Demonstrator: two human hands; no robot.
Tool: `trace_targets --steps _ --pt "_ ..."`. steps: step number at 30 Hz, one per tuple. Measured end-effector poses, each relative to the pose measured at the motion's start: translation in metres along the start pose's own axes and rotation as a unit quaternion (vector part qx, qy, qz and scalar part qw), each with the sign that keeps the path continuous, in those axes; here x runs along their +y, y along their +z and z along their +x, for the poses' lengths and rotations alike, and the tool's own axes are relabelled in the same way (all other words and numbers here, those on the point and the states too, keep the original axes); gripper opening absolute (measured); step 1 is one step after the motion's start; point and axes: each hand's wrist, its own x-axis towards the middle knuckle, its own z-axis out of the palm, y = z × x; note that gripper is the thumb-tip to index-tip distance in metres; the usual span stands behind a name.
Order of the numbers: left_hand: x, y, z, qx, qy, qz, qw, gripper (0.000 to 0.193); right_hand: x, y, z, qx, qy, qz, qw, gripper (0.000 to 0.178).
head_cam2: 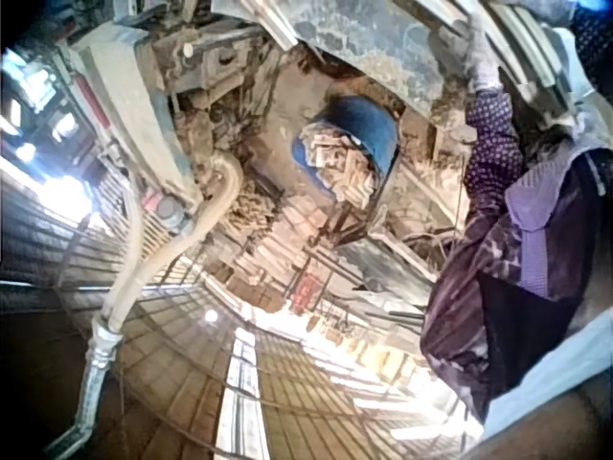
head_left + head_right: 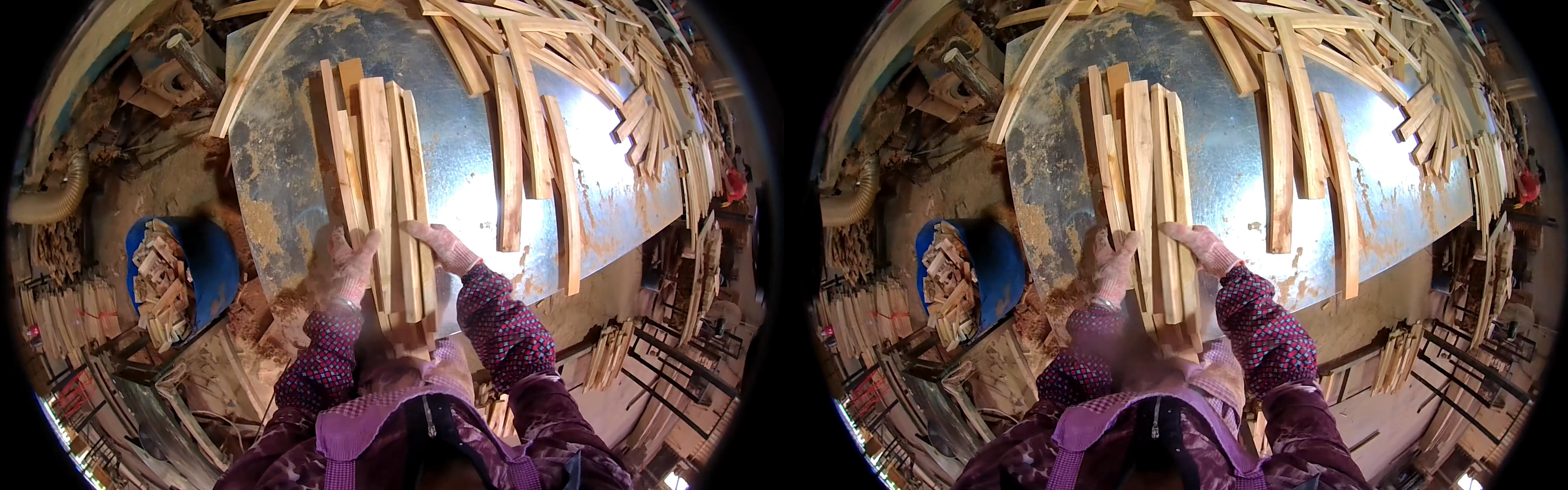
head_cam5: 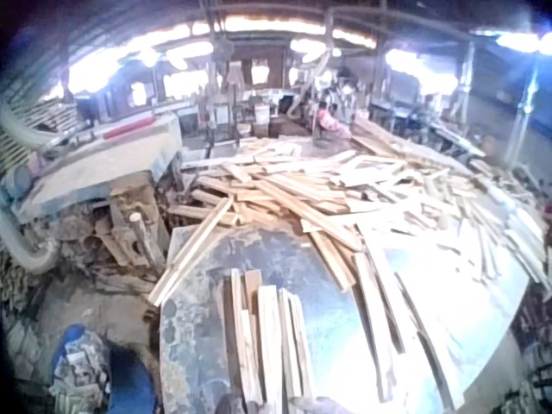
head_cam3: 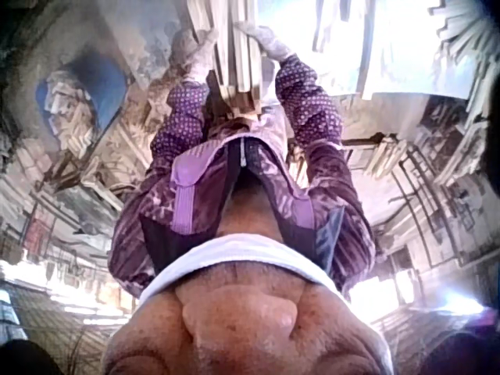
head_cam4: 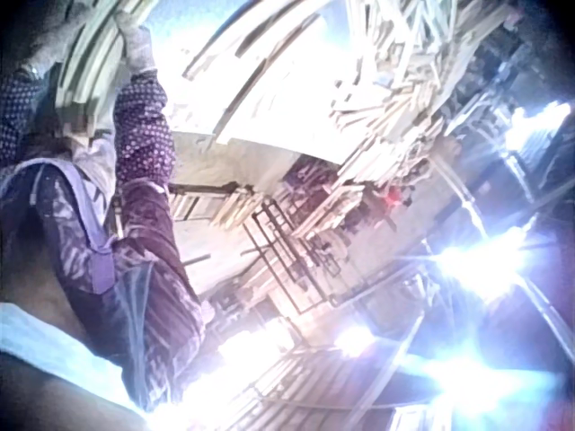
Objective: The person sorts and stacks small wooden planks on a metal table, then moves to a larger area to arrange long wooden boards on a conveyor system. The person handles the wood by hand, organizing the pieces into neat piles and aligning the boards for processing.
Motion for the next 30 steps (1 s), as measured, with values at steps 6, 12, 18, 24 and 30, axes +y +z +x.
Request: trace_targets --steps 6,12,18,24,30 --pt "0.026 -0.032 0.031 -0.091 -0.13 -0.081 0.984 0.108 0.001 -0.01 0.05 0.002 -0.06 -0.339 0.939 0.092" --pt "0.022 -0.046 0.043 -0.243 -0.062 -0.25 0.935 0.098 -0.026 0.011 0.004 0.06 -0.012 -0.134 0.989 0.082" --pt "0.046 -0.053 0.057 -0.323 -0.063 -0.088 0.94 0.129 -0.002 -0.002 0.008 -0.018 -0.056 0.056 0.997 0.072" --pt "0.068 -0.049 0.026 -0.211 0.063 -0.035 0.975 0.088 0.018 0.001 0.01 -0.048 -0.084 0.105 0.99 0.079" --pt "-0.031 -0.021 0.062 -0.341 -0.056 -0.3 0.889 0.053 0.022 0.012 0.017 -0.041 -0.074 0.168 0.982 0.078"
